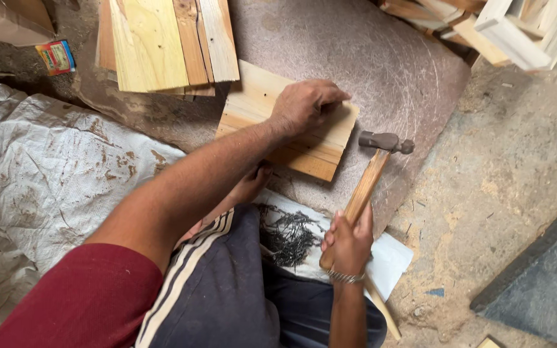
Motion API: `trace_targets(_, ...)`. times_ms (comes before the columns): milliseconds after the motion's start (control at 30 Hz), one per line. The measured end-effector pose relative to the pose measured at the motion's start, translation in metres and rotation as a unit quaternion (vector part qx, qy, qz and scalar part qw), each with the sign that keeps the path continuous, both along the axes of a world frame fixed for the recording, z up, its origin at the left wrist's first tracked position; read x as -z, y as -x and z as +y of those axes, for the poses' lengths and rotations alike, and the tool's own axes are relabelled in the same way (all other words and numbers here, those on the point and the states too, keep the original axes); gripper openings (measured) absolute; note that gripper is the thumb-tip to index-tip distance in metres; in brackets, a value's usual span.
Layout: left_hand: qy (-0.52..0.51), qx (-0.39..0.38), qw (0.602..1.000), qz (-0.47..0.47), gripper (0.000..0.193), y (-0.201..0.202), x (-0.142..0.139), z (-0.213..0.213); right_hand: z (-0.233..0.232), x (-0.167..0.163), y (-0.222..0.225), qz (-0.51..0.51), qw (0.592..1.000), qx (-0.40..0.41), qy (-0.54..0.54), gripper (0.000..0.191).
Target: The person assembles small wooden frames by nailing wooden planks together using a hammer. They pick up nails, position the planks, and hammer the nails into the wood to secure the structure.
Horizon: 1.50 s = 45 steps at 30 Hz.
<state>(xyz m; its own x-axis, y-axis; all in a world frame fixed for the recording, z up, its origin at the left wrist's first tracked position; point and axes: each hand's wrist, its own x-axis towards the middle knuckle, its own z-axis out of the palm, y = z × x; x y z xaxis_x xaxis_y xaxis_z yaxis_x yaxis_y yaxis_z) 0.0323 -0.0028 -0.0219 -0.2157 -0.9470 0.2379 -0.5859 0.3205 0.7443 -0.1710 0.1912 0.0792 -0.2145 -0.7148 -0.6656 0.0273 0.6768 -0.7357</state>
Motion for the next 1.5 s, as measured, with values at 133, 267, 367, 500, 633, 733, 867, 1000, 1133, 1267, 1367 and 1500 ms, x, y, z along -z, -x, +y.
trace_targets(133,0.012,-0.009,1.0,-0.013,0.033,0.001,0.002,-0.002,0.003,-0.021,-0.015,0.201,0.949,-0.13,0.207,0.078)
trace_targets(267,-0.047,-0.008,0.999,0.023,0.063,0.002,0.004,-0.004,-0.011,-0.033,-0.029,0.401,0.811,-0.242,0.351,0.07)
trace_targets(367,-0.072,0.001,0.997,0.009,0.081,0.001,0.006,-0.007,-0.03,-0.033,-0.037,0.325,0.896,-0.223,0.204,0.071)
trace_targets(500,-0.077,-0.005,0.997,-0.001,0.086,0.001,0.006,-0.009,-0.039,-0.041,-0.032,0.327,0.906,-0.231,0.136,0.068)
trace_targets(633,-0.092,-0.006,0.996,0.001,0.085,0.001,0.004,-0.007,-0.033,-0.048,-0.021,0.358,0.853,-0.206,0.318,0.06)
trace_targets(733,-0.09,-0.014,0.996,-0.013,0.088,0.0,0.0,-0.005,-0.028,-0.041,-0.024,0.342,0.887,-0.155,0.269,0.062)
trace_targets(867,-0.078,-0.008,0.997,0.021,0.089,0.0,-0.003,-0.005,-0.032,-0.026,-0.035,0.385,0.815,-0.267,0.339,0.063)
trace_targets(1000,-0.048,-0.017,0.999,0.003,0.09,-0.003,-0.001,-0.004,-0.03,-0.029,-0.037,0.383,0.889,-0.221,0.119,0.068)
trace_targets(1133,0.132,-0.091,0.987,0.003,0.084,-0.002,0.004,-0.001,-0.024,-0.036,-0.036,0.352,0.849,-0.223,0.324,0.064)
trace_targets(1267,0.017,-0.092,0.994,-0.048,0.059,0.001,0.006,-0.003,-0.025,-0.034,-0.038,0.419,0.762,-0.258,0.421,0.061)
trace_targets(1367,-0.08,-0.098,0.989,-0.078,0.058,0.003,0.004,-0.009,-0.035,-0.029,-0.042,0.408,0.824,-0.28,0.275,0.064)
trace_targets(1500,-0.099,-0.086,0.987,-0.097,0.06,0.003,-0.001,-0.012,-0.047,-0.048,-0.035,0.417,0.859,-0.274,0.113,0.064)
